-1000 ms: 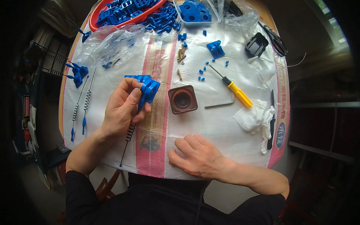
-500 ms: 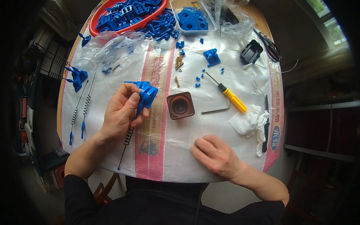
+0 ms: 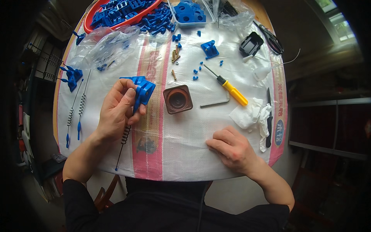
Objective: Assembling blue plastic components using a screwdriver and a knife to trim edges.
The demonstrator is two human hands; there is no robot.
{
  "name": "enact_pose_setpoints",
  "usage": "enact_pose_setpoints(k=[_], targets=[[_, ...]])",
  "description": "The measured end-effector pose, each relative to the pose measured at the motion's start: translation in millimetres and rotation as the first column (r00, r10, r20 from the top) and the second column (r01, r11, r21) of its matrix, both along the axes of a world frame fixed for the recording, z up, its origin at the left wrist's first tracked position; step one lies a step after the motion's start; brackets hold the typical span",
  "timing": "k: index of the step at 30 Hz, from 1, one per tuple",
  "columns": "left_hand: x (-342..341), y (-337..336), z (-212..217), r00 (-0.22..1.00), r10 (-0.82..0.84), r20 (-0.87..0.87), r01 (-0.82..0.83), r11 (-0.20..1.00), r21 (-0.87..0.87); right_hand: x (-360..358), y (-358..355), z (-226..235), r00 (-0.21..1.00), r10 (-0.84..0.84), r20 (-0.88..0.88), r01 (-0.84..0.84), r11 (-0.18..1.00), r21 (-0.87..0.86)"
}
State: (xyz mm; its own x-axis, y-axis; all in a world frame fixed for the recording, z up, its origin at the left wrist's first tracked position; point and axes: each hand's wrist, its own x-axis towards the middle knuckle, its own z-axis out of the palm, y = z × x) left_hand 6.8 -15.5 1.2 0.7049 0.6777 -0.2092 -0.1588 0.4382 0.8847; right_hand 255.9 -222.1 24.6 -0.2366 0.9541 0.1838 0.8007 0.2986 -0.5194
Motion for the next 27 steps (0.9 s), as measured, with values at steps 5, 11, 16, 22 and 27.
enact_pose_setpoints(k=[5, 11, 16, 22, 27], targets=[[-2, -1, 0, 0.998, -0.055, -0.017, 0.055, 0.998, -0.016, -7, 21, 5, 0.984, -0.052, 0.170, 0.037, 0.995, 0.093], [0, -3, 9, 0.994, -0.077, -0.075, 0.080, 0.996, 0.034, 1, 109, 9, 0.968, -0.205, 0.143, 0.161, 0.949, 0.271], [0, -2, 6, 0.994, -0.072, -0.087, 0.080, 0.993, 0.085, 8, 130, 2, 0.972, -0.164, 0.169, 0.123, 0.965, 0.230], [2, -6, 1, 0.997, 0.045, -0.060, -0.035, 0.987, 0.156, -59, 124, 25, 0.991, 0.054, 0.123, -0.095, 0.926, 0.365], [0, 0, -9, 0.998, 0.054, -0.034, -0.045, 0.973, 0.225, -91, 126, -1, 0.940, 0.091, 0.328, -0.252, 0.835, 0.490]])
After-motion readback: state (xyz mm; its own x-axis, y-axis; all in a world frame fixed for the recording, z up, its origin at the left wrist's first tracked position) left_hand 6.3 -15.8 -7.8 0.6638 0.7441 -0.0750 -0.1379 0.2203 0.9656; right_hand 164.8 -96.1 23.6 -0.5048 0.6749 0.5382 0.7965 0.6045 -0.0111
